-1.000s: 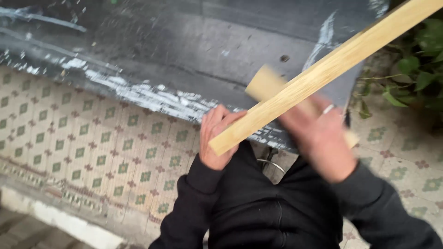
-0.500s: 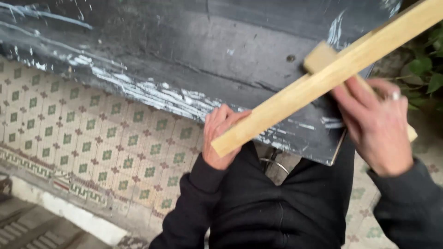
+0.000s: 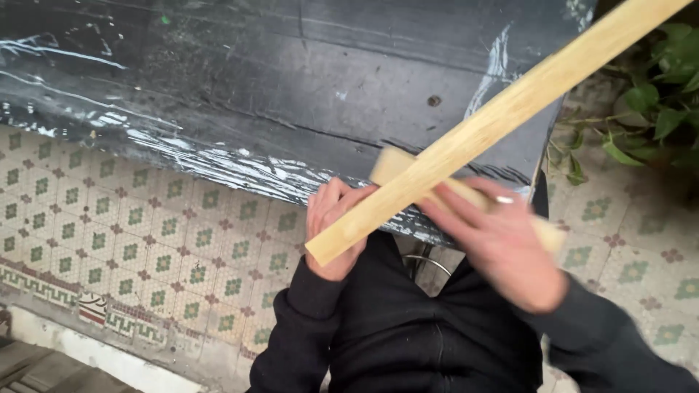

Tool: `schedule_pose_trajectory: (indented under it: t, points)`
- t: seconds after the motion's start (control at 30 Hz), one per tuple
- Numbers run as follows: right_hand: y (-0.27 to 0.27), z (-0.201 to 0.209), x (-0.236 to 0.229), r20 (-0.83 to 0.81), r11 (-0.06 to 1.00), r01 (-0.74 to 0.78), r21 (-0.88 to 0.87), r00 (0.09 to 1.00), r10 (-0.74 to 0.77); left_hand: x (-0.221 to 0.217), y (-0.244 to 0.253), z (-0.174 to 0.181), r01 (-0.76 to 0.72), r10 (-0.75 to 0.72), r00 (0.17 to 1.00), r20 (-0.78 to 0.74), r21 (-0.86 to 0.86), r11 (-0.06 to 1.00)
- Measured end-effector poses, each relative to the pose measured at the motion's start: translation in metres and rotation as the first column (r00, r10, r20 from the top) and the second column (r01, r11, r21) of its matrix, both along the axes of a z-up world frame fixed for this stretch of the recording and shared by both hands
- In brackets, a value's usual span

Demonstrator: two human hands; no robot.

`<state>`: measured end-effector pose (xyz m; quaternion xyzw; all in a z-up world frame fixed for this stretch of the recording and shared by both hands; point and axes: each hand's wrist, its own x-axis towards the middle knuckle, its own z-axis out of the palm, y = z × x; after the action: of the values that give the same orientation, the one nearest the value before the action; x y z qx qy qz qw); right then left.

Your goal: The recorder uses a sanding block to sand the edges and surfaces of a small wooden rectangular frame on a workshop table.

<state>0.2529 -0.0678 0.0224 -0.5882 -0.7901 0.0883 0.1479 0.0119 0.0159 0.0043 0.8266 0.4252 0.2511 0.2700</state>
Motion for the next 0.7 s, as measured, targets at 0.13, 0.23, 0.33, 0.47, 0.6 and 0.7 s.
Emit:
schedule_pose_trajectory:
  t: [0.13, 0.23, 0.33, 0.47, 0.6, 0.7]
  points:
    - [0.0, 0.0, 0.025, -0.082, 0.993, 0.1, -0.068, 0.991, -0.106, -0.003, -0.001, 0.007, -0.006, 0.006, 1.0, -0.01, -0.01, 1.0]
    - [0.005, 0.001, 0.007, -0.024, 0.951, 0.303, 0.067, 0.953, -0.302, -0.001, -0.001, 0.004, 0.019, -0.019, 1.0, 0.009, -0.005, 1.0]
    - [0.007, 0.003, 0.008, 0.0, 0.997, 0.027, 0.069, 1.0, -0.028, 0.003, 0.003, -0.001, -0.012, 0.011, 1.0, 0.005, 0.012, 1.0]
    - [0.013, 0.002, 0.012, -0.14, 0.984, 0.174, 0.026, 0.976, -0.169, -0.004, -0.002, 0.004, -0.009, 0.009, 1.0, -0.002, 0.013, 1.0]
    - [0.01, 0.015, -0.008, -0.096, 0.998, 0.051, 0.042, 0.994, -0.047, 0.001, 0.0, -0.005, 0.003, -0.003, 1.0, 0.003, 0.006, 1.0]
    - [0.016, 0.008, 0.011, -0.174, 0.989, 0.147, -0.02, 0.974, -0.148, -0.001, 0.006, 0.005, -0.004, 0.004, 1.0, -0.007, 0.016, 1.0]
